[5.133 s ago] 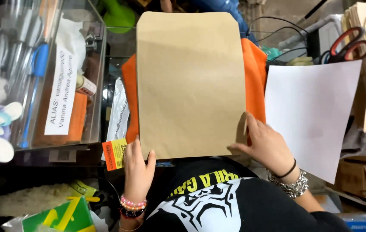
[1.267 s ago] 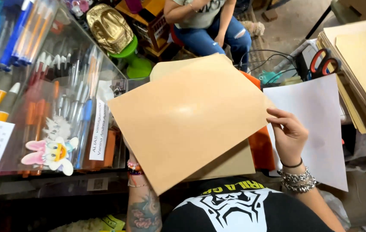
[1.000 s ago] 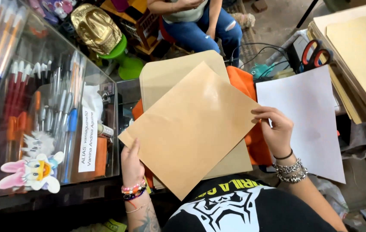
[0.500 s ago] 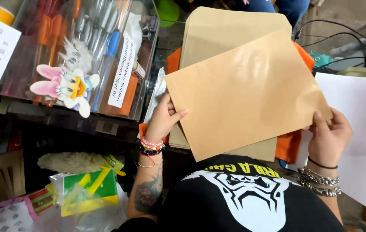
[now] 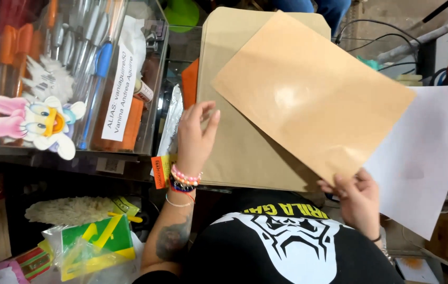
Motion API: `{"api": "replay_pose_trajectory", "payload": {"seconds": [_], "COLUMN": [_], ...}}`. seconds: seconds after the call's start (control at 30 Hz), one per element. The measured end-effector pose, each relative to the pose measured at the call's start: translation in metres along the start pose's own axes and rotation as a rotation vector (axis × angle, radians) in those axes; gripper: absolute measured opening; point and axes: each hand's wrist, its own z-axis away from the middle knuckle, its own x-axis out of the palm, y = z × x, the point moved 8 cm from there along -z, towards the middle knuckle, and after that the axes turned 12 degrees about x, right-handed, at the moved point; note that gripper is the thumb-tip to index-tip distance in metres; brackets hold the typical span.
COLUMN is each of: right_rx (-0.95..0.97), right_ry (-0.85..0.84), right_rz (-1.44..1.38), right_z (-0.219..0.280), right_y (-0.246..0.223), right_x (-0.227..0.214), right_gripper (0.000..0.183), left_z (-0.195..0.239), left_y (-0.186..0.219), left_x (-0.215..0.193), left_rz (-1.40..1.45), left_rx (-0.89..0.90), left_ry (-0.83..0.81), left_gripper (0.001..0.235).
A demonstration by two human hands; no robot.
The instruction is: Sorting and counting a stack of brown paper envelopes on a counter
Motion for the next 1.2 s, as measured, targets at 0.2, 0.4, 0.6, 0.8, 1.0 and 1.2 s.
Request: {"api": "replay_pose_trajectory", "payload": {"seconds": [0.2, 0.4, 0.6, 0.8, 1.0, 1.2], "right_rx": [0.34, 0.133, 0.196, 0.14, -0.118, -0.156], "right_ry": [-0.182, -0.914, -0.841, -0.57, -0.318, -0.286], "right_rz": [0.475, 0.744, 0.722, 0.706, 0.351, -0.309], "right_z": [0.026, 0.053, 0.06, 0.088, 0.091, 0.058], "right_y": [0.006, 0.003, -0.03, -0.067, -0.076, -0.064], "right_x": [0.101, 0.167, 0.11, 0.028, 0.011, 0.006], "right_gripper": [0.027, 0.041, 0.046, 0.053, 0.068, 0.04], "left_z": [0.062, 0.08, 0.078, 0.071, 0.065, 0.071], "left_y": [0.021, 0.002, -0.018, -0.036, -0.041, -0.027], "left_x": [0.069, 0.066, 0.019, 0.004, 0.001, -0.001], "left_rz": [-0.036, 0.487, -0.095, -0.07, -0.016, 0.109], "left_rx": [-0.195, -0.406, -0.385, -0.301, -0.293, -0.248], "left_ry": [-0.422, -0.118, -0.189, -0.086, -0.046, -0.076], "left_gripper": [0.068, 0.07, 0.041, 0.039, 0.036, 0.058]}}
